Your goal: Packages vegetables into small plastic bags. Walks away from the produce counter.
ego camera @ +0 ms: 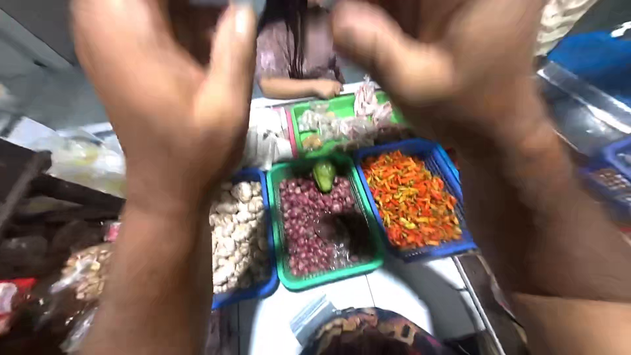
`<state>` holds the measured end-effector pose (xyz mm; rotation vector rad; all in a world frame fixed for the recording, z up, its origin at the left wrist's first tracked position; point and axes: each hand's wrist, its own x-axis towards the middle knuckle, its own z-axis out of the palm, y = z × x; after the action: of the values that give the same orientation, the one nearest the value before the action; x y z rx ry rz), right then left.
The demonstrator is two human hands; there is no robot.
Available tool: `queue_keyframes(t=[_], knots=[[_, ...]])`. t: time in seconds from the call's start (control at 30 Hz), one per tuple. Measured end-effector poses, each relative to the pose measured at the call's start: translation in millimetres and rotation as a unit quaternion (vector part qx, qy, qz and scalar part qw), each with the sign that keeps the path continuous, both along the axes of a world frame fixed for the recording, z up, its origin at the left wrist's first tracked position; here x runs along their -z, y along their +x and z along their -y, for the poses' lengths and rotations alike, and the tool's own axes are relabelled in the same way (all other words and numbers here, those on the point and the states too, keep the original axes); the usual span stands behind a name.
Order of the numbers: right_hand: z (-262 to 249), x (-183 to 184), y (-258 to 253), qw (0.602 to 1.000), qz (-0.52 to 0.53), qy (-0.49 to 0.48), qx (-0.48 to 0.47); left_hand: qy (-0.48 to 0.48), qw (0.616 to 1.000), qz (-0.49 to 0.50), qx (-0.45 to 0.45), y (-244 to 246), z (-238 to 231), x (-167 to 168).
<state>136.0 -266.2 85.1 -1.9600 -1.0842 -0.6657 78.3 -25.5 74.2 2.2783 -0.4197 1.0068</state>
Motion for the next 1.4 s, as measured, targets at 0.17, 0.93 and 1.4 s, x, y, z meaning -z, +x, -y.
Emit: queue_keyframes(t=[0.17, 0.93, 1.4], knots=[[39.1, 205.6, -37.7, 0.925, -0.3, -0.228, 0.047, -0.135, 0.947, -0.291, -0.01, -97.8, -42.4, 177.0], [16.5, 303.6, -98.4, 0.912, -0.373, -0.161, -0.063, -0.151, 0.886, -0.438, -0.005, -118.3, 72.7, 273.4], [3.5, 302.8, -108.0, 0.877, -0.479, -0.049, -0.012, -0.072, 0.922, -0.379, -0.023, -125.9, 84.0, 281.5]])
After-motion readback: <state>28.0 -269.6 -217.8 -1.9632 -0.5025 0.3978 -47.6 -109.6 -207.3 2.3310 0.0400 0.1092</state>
